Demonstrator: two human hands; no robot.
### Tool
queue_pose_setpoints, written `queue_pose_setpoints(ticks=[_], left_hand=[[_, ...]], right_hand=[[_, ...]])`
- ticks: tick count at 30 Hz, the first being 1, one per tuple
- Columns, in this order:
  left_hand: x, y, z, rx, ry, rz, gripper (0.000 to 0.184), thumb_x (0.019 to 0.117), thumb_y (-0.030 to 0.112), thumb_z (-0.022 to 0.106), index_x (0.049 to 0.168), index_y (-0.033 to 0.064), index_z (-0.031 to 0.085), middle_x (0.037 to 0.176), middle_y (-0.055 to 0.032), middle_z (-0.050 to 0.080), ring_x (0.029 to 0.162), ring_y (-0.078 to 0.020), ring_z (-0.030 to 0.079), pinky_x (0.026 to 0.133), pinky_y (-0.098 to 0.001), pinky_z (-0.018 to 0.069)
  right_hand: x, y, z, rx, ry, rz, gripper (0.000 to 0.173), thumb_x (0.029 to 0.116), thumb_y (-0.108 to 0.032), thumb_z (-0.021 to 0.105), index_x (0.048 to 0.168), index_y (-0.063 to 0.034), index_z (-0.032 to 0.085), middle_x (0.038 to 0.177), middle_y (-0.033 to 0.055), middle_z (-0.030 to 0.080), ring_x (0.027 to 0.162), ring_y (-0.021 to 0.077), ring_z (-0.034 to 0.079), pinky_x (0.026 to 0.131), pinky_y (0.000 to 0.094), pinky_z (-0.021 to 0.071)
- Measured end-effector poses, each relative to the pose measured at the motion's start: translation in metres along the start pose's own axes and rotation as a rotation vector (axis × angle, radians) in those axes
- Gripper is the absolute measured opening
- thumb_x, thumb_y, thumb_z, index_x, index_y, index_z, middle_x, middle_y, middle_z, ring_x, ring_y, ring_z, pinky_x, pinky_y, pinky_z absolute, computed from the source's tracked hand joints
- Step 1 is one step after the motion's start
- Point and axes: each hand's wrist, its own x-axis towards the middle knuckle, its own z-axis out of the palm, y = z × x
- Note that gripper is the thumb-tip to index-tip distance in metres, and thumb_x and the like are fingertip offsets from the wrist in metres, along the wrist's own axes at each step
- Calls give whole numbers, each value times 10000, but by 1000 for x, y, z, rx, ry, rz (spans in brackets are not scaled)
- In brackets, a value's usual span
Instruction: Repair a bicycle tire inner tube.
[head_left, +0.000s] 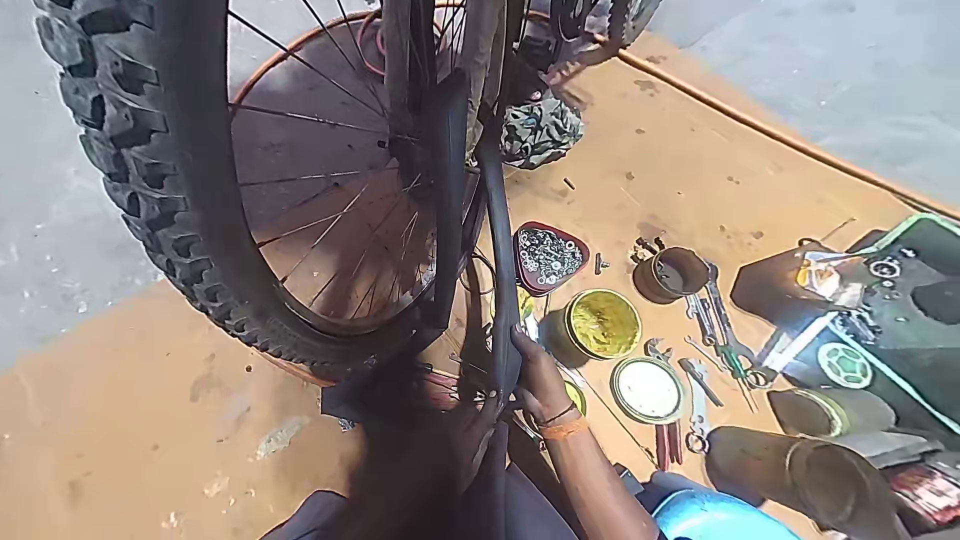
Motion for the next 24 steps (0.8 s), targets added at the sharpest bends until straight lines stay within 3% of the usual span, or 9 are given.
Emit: queue_pose_setpoints(ticks=[7,9,12,15,17,18,20,24], left_hand=[[0,-2,-8,-24,28,39,475,1021,403,560,1442,186,599,936,-70,703,702,-214,698,584,-408,594],[3,0,-20,-165,-41,-20,465,1028,436,548,1429,210,615,1030,-68,722,822,-209,720,686,-428,608],[13,-7,-26,-601,38,-160,293,1021,228,565,1244,115,718,1119,-38,737,992,-112,699,900,-341,582],[32,-11,-35,-851,-38,-233,409,1009,262,581,1338,19,587,1087,-49,691,953,-79,663,881,-295,565],[42,-7,-52,-884,-228,-238,532,1005,309,573,1426,-9,502,1196,-103,678,1059,-99,653,967,-315,528],[45,-11,-51,-911,-244,-182,524,989,298,600,1391,-28,512,1127,-99,677,1002,-90,652,920,-300,540],[48,-22,-42,-997,-228,-94,325,957,241,661,1192,30,584,913,-2,642,838,-48,633,773,-249,555],[51,-26,-47,-997,-270,-200,233,893,229,751,1021,65,646,833,19,671,758,-45,646,715,-251,563]], right_hand=[[-11,-10,6,95,-198,-97,391,1114,-236,278,1292,-30,559,1073,130,706,957,191,708,854,391,608],[-15,-12,7,128,-236,-118,373,1107,-233,299,1263,-36,575,1065,121,703,953,178,705,854,378,604],[-22,-13,6,184,-359,-124,329,1088,-235,382,1268,-54,590,1091,111,710,981,172,706,878,369,601],[-30,-13,13,214,-499,-104,316,1062,-279,500,1270,-71,617,1114,109,716,1008,184,705,911,392,591],[-32,-14,15,238,-554,-102,321,1049,-286,544,1261,-62,631,1119,116,718,1014,199,708,919,412,589],[-32,-17,14,258,-573,-110,320,1043,-279,559,1261,-59,641,1119,120,721,1010,205,712,918,417,591],[-30,-22,9,235,-581,-156,313,1044,-276,565,1273,-77,643,1155,107,717,1047,189,701,951,403,578],[-27,-26,-9,88,-509,-208,339,1041,-320,576,1272,-77,631,1152,101,716,1040,181,701,922,387,589]])
